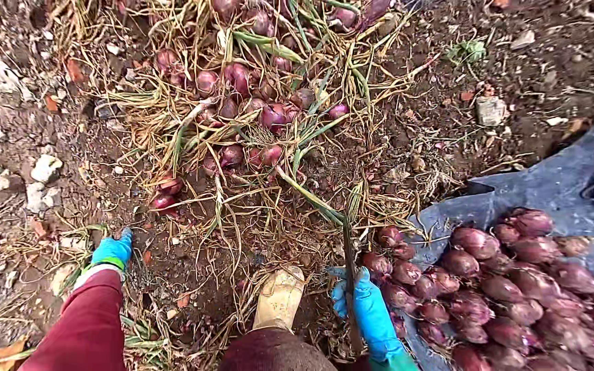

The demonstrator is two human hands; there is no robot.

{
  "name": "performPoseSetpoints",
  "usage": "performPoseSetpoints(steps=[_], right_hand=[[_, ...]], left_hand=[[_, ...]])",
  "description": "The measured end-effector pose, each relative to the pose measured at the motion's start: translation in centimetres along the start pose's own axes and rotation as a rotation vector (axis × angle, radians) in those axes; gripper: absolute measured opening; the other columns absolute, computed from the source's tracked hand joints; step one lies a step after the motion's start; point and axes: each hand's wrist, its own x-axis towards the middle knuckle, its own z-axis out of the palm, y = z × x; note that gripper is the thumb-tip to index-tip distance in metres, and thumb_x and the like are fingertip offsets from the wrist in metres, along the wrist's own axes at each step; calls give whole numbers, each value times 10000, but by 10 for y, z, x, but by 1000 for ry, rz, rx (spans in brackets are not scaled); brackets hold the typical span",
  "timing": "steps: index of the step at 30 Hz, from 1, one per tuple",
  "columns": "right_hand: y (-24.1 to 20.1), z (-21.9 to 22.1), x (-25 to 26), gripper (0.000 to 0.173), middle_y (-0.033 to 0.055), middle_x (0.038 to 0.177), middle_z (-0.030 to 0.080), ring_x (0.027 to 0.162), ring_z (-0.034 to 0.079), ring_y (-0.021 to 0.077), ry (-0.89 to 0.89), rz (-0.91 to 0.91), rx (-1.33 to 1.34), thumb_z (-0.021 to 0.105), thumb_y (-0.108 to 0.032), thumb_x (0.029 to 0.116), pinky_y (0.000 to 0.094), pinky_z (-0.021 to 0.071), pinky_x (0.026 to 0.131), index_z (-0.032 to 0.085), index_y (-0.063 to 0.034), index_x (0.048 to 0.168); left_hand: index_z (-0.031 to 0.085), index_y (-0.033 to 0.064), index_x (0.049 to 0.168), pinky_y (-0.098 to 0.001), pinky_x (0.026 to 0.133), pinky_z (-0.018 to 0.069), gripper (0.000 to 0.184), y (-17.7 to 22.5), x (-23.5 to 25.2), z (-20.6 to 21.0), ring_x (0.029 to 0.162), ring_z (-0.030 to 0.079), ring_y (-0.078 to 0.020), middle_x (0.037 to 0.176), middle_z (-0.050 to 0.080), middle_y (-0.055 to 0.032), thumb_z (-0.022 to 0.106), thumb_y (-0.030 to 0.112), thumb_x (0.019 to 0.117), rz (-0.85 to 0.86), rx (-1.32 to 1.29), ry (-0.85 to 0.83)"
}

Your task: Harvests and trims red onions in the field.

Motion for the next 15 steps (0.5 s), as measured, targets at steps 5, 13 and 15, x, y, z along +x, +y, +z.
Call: performPoseSetpoints(steps=[5, 13, 15], right_hand=[[20, 5, -10, 854, 137, 698, 680, 512, 642, 248, -4, -1, 12, 86, -623, 1052, 398, 567, 461, 662, -19, 1231], [55, 23, -29, 1020, 144, 645, 638, 509, 628, 264, -155, 146, 186, -70, -697, 982, 431, 563, 474, 661, -16, 1187], [51, 33, -32, 1010, 116, 627, 620, 508, 621, 241, -262, 102, 209, -54, -699, 982, 418, 568, 484, 669, -20, 1172]], left_hand=[[677, -62, 1235, -681, 1034, 467, 894, -57, -58, 48, 1236, 618, -476, 1258, 654, -332, 364, 743, 1005, -34, -43, -139], [740, 117, 1033, -575, 885, 573, 557, 45, -233, -4, 937, 726, -275, 937, 748, -101, 867, 583, 757, 577, -145, -260], [746, 156, 955, -508, 814, 599, 483, 99, -272, -10, 844, 728, -192, 858, 746, -24, 874, 569, 739, 869, -155, -281]])
